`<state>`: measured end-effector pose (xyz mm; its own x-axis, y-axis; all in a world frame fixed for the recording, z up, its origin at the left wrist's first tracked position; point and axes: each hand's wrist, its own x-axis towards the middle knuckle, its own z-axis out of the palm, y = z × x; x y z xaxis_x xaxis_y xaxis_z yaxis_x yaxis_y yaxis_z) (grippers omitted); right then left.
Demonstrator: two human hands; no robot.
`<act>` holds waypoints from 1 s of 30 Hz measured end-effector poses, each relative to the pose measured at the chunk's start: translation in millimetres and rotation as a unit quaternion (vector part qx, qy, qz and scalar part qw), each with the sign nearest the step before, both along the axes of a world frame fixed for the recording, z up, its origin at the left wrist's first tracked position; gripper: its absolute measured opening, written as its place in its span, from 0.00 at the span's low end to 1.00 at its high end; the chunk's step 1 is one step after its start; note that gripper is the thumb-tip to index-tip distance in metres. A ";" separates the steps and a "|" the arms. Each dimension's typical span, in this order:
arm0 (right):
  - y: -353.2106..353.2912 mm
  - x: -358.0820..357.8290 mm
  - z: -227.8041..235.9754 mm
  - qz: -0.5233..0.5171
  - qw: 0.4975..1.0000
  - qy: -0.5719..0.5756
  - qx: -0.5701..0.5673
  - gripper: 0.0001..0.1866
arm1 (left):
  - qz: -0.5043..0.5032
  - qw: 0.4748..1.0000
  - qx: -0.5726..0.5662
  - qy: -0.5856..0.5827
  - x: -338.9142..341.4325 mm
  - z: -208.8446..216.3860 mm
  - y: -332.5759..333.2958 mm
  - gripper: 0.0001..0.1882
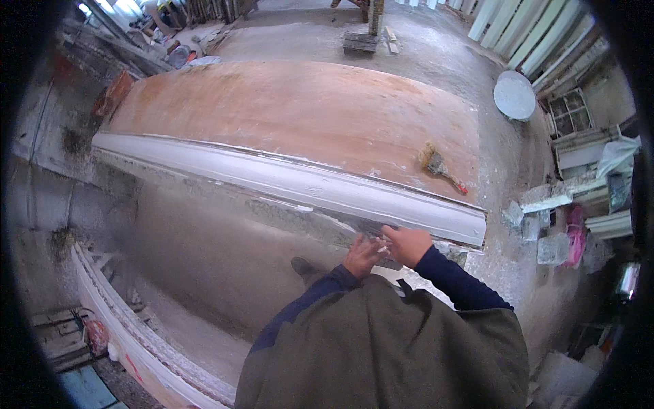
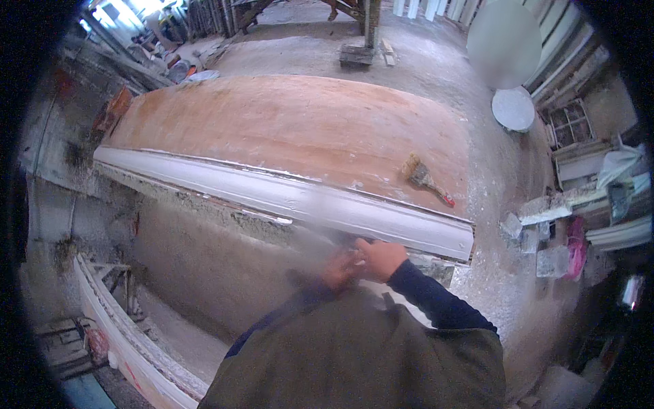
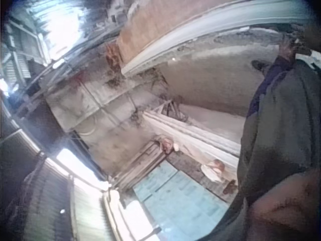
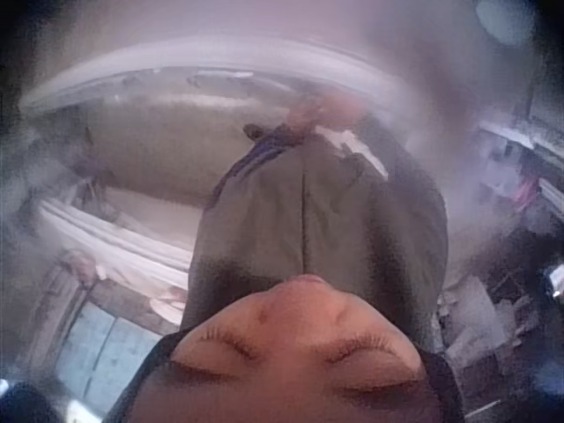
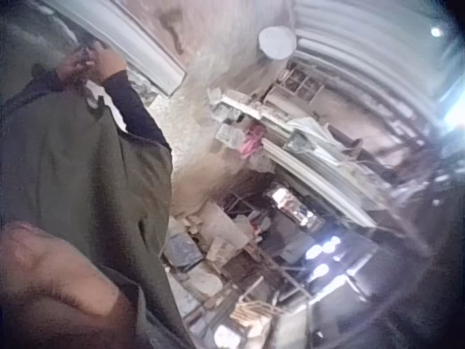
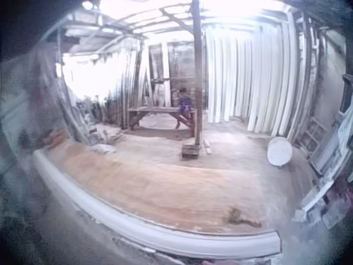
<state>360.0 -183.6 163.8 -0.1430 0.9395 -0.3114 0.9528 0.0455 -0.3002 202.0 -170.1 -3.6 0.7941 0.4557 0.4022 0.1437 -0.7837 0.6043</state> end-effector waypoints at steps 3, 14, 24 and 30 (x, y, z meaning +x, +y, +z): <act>-6.8 8.3 -10.3 0.011 1.000 0.008 0.019 0.12 | 0.030 0.999 0.014 0.021 0.7 3.1 -5.1 0.21; 25.2 -27.3 5.1 0.050 0.998 -0.021 -0.025 0.14 | 0.063 0.993 -0.059 0.085 26.1 -36.7 0.7 0.20; 4.3 -30.9 -8.9 0.008 0.999 -0.035 -0.007 0.11 | 0.061 0.997 0.011 0.040 22.9 -50.5 -0.5 0.21; -6.1 -19.9 -7.6 -0.021 0.999 0.034 0.035 0.14 | 0.062 0.993 0.033 0.098 14.4 -11.8 4.9 0.19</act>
<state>340.0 -189.6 156.2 -0.1220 0.9642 -0.2356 0.9315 0.0293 -0.3626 216.4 -165.2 -15.4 0.8000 0.5322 0.2771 0.3515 -0.7899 0.5025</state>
